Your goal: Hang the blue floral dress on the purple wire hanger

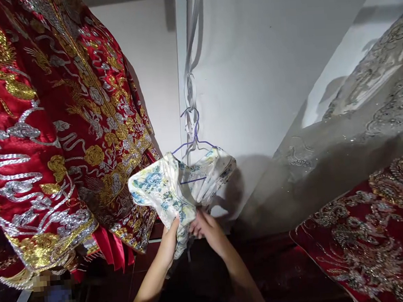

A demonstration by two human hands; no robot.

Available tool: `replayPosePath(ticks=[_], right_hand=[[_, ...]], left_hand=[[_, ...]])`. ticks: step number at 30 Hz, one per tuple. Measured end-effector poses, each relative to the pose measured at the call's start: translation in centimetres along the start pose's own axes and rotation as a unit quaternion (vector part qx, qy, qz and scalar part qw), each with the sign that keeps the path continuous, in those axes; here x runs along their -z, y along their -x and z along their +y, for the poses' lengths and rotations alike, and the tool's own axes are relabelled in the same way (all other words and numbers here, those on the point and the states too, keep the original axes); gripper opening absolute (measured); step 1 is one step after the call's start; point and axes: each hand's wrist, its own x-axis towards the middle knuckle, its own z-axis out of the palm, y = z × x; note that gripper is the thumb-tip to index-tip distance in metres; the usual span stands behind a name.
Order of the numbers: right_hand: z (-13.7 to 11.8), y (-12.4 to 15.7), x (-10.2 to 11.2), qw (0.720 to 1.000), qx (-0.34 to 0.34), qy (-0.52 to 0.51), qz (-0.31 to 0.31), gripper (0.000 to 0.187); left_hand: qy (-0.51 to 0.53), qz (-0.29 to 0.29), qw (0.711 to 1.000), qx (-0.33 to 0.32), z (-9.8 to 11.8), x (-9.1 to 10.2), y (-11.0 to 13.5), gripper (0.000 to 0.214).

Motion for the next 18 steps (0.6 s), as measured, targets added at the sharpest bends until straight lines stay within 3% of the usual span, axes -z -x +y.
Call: replayPosePath(ticks=[2, 5, 8, 10, 11, 13, 14, 15, 16, 18], right_hand=[[0.7, 0.7, -1.5, 0.998, -0.022, 0.012, -0.061, 0.052], [0.7, 1.3, -1.7, 0.998, -0.008, -0.005, -0.06, 0.051], [0.0, 1.9, -0.7, 0.998, -0.006, -0.021, -0.065, 0.046], [-0.4, 2.5, 0.1, 0.998, 0.001, -0.027, -0.048, 0.042], [-0.5, 2.9, 0.4, 0.999, 0.004, -0.027, -0.04, 0.041], [-0.6, 3.6, 1.1, 0.999, 0.008, -0.015, -0.03, 0.041], [-0.6, 4.0, 1.3, 0.999, 0.009, -0.006, -0.031, 0.042], [-0.6, 4.3, 1.4, 0.999, 0.008, 0.003, -0.034, 0.042], [-0.6, 4.6, 1.5, 0.999, 0.005, 0.011, -0.04, 0.043], [-0.8, 5.1, 1.6, 0.998, -0.002, 0.027, -0.056, 0.042]], left_hand=[[0.02, 0.005, 0.999, 0.032, 0.2, -0.8, 1.0, 0.056], [0.047, -0.006, 0.997, 0.058, 0.8, -1.4, 2.5, 0.055], [0.039, 0.014, 0.999, 0.019, 1.1, -0.8, 3.5, 0.046], [-0.019, 0.101, 0.991, -0.083, 0.9, 0.3, 3.7, 0.039], [-0.054, 0.172, 0.971, -0.158, 0.8, 0.8, 3.8, 0.039], [-0.117, 0.294, 0.898, -0.304, 0.4, 1.5, 4.0, 0.038], [-0.147, 0.308, 0.873, -0.349, 0.2, 1.5, 4.2, 0.034], [-0.18, 0.278, 0.869, -0.368, -0.1, 1.2, 4.5, 0.029], [-0.214, 0.212, 0.882, -0.362, -0.4, 0.6, 4.8, 0.025], [-0.259, 0.04, 0.917, -0.301, -1.0, -1.1, 5.4, 0.024]])
